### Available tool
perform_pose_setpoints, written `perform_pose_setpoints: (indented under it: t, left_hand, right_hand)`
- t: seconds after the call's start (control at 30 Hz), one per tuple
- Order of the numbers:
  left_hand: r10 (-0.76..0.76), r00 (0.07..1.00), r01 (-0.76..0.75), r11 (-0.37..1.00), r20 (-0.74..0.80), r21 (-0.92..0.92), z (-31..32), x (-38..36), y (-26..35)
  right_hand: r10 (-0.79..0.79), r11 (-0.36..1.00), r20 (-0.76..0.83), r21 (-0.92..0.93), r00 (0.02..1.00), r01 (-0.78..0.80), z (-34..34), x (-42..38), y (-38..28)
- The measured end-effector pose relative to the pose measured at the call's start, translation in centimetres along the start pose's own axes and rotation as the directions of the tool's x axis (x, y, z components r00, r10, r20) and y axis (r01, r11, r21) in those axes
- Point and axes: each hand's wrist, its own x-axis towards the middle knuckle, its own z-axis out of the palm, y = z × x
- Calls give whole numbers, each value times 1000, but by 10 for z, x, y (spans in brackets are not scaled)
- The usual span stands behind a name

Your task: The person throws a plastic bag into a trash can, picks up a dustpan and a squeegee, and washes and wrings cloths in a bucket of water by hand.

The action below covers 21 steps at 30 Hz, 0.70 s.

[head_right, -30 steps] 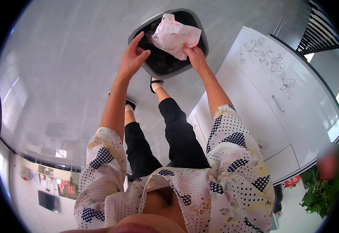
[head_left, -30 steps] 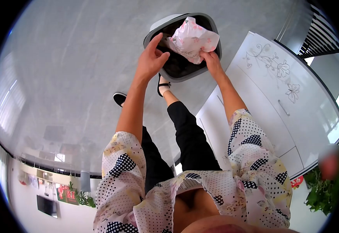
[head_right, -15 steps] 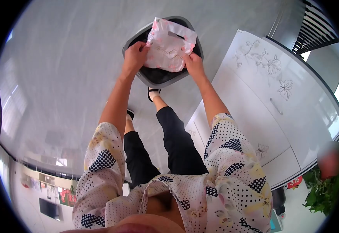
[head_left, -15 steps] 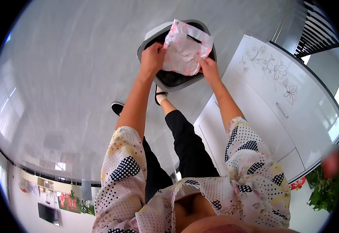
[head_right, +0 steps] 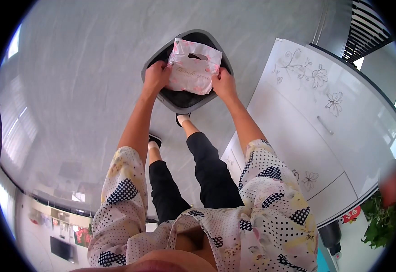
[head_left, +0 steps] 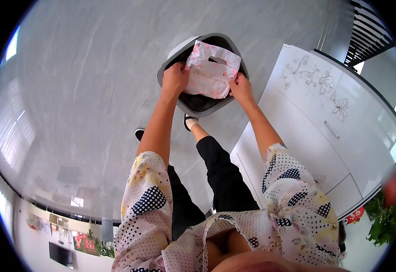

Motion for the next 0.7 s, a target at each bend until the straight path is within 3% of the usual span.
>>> perform_pose_setpoints:
  t: [0.07, 0.17, 0.27, 0.37, 0.47, 0.53, 0.57, 0.6, 0.7]
  left_hand:
    - [46, 998, -43, 993, -30, 114, 3, 2, 3]
    - [59, 996, -41, 970, -71, 241, 12, 4, -2]
    - [33, 996, -12, 970, -81, 244, 14, 5, -7]
    - [58, 997, -45, 969, -45, 245, 4, -14, 14]
    - [166, 969, -149, 984, -183, 102, -8, -51, 42]
    - [304, 931, -307, 952, -202, 20, -12, -83, 31]
    - [306, 933, -312, 950, -189, -1, -17, -101, 25]
    - [308, 935, -317, 948, -175, -23, -22, -120, 20]
    - [181, 976, -195, 974, -119, -113, -34, -169, -6]
  right_hand:
    - [-285, 946, -206, -219, 936, 240, -1, -14, -2]
    - [-610, 770, -202, -380, 766, 513, -10, -37, -29]
    - [-637, 709, 95, -315, 765, 631, 17, -53, -51]
    - [-610, 665, 200, -397, 767, 632, 59, -31, -31]
    - [-496, 637, 234, -557, 836, 533, 100, 10, -2]
    - [-359, 667, 390, -527, 848, 526, 88, 20, -44]
    - [-286, 682, 467, -514, 837, 520, 87, 27, -58]
    - [-255, 681, 525, -498, 812, 536, 134, 64, 2]
    - [-528, 649, 371, -405, 764, 644, 137, 74, 5]
